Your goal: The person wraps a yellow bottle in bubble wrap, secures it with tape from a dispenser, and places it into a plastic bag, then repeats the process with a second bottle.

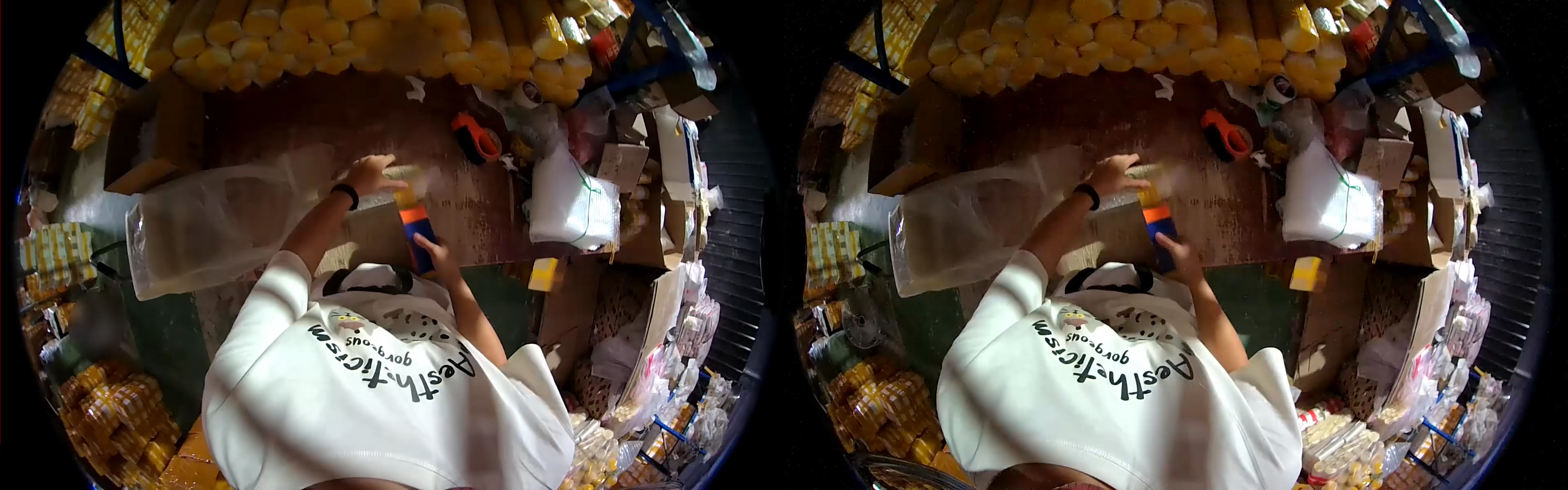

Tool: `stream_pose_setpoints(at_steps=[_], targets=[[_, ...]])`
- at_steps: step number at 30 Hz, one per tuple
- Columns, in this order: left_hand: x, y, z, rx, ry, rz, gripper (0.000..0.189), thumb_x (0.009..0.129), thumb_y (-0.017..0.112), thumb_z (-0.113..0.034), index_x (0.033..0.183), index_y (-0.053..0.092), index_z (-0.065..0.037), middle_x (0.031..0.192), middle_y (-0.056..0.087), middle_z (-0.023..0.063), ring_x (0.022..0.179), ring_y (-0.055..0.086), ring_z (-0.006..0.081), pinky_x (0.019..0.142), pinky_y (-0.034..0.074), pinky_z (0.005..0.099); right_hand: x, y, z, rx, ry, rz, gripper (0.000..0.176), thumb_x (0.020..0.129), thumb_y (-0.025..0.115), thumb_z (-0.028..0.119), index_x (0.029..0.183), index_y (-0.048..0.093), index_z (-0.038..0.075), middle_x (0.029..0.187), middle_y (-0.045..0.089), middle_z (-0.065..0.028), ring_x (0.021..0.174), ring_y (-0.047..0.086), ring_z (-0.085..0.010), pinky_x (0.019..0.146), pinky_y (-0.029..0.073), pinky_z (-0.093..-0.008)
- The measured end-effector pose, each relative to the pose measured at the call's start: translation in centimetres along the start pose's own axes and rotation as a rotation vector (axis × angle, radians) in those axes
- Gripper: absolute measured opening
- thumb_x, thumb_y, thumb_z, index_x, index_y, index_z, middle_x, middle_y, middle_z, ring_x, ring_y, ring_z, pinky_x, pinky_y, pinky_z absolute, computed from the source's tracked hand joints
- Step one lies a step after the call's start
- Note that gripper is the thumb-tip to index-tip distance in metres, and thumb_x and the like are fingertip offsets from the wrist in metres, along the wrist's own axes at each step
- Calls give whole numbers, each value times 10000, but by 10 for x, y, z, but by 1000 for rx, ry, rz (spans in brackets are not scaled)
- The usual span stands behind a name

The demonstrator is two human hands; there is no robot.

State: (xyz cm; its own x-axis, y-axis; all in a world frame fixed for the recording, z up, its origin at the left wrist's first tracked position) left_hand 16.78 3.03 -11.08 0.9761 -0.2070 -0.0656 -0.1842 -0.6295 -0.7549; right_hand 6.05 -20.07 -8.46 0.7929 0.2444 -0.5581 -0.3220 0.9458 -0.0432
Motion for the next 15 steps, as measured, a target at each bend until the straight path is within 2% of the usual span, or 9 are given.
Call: stream_pose_setpoints(at_steps=[2, 5, 6, 8, 11, 12, 15], targets=[[-2, 4, 2, -15, -21, 17, 763, 663, 651, -682, 1094, 592, -55, 1013, 631, 163, 991, 584, 341, 831, 462, 440, 1, 6, 4, 44, 115, 22, 347, 798, 711, 348, 900, 623, 28, 704, 598, -51, 559, 583, -165, 512, 467, -295], [1, -1, 1, -66, -75, 78, 775, 666, 649, -687, 1110, 591, -54, 1065, 617, 161, 1035, 567, 328, 847, 452, 442, 31, 5, -15, 61, 257, 86, 406, 789, 690, 427, 827, 664, 24, 679, 629, -67, 543, 597, -159, 508, 466, -268], [2, -1, 3, -2, -64, 41, 739, 697, 654, -639, 1132, 575, -47, 1088, 593, 152, 1059, 542, 318, 867, 436, 437, 23, 12, 3, 117, 267, 79, 397, 784, 696, 421, 816, 658, 28, 663, 617, -61, 544, 601, -165, 499, 469, -281], [2, 2, 6, 116, -45, -36, 670, 760, 664, -543, 1177, 544, -32, 1136, 546, 135, 1107, 493, 298, 909, 405, 428, 36, 9, -8, 78, 274, 74, 396, 784, 698, 414, 819, 653, 22, 664, 617, -59, 540, 600, -165, 495, 471, -280], [10, 10, -8, 61, 93, -46, 600, 797, 645, -481, 1199, 530, -50, 1195, 503, 122, 1168, 446, 283, 908, 401, 441, 40, 9, -10, 69, 245, 52, 411, 784, 704, 417, 774, 646, 10, 639, 614, -81, 520, 601, -193, 475, 472, -304], [8, 20, -13, 69, 169, -222, 512, 840, 586, -456, 1156, 534, -56, 1095, 541, 137, 1111, 484, 292, 897, 404, 430, 41, 10, -7, 77, 225, 43, 421, 784, 708, 420, 751, 644, 6, 626, 612, -92, 511, 602, -207, 466, 473, -317], [16, 30, -31, 294, -29, -94, 475, 865, 529, -487, 1084, 554, -67, 1049, 570, 136, 1051, 519, 308, 870, 413, 444, 35, 15, 11, 57, 251, 6, 446, 771, 718, 436, 754, 639, -3, 621, 593, -76, 505, 580, -184, 471, 464, -310]])
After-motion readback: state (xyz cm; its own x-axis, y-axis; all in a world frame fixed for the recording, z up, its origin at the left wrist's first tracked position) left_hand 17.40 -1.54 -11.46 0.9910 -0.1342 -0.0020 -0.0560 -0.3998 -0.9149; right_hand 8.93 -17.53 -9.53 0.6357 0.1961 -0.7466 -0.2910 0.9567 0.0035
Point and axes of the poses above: each hand's wrist, its own x-axis towards the middle knuckle, its own y-axis out of the palm, z = x × y, the point moved 4 cm from there along x, towards the middle knuckle
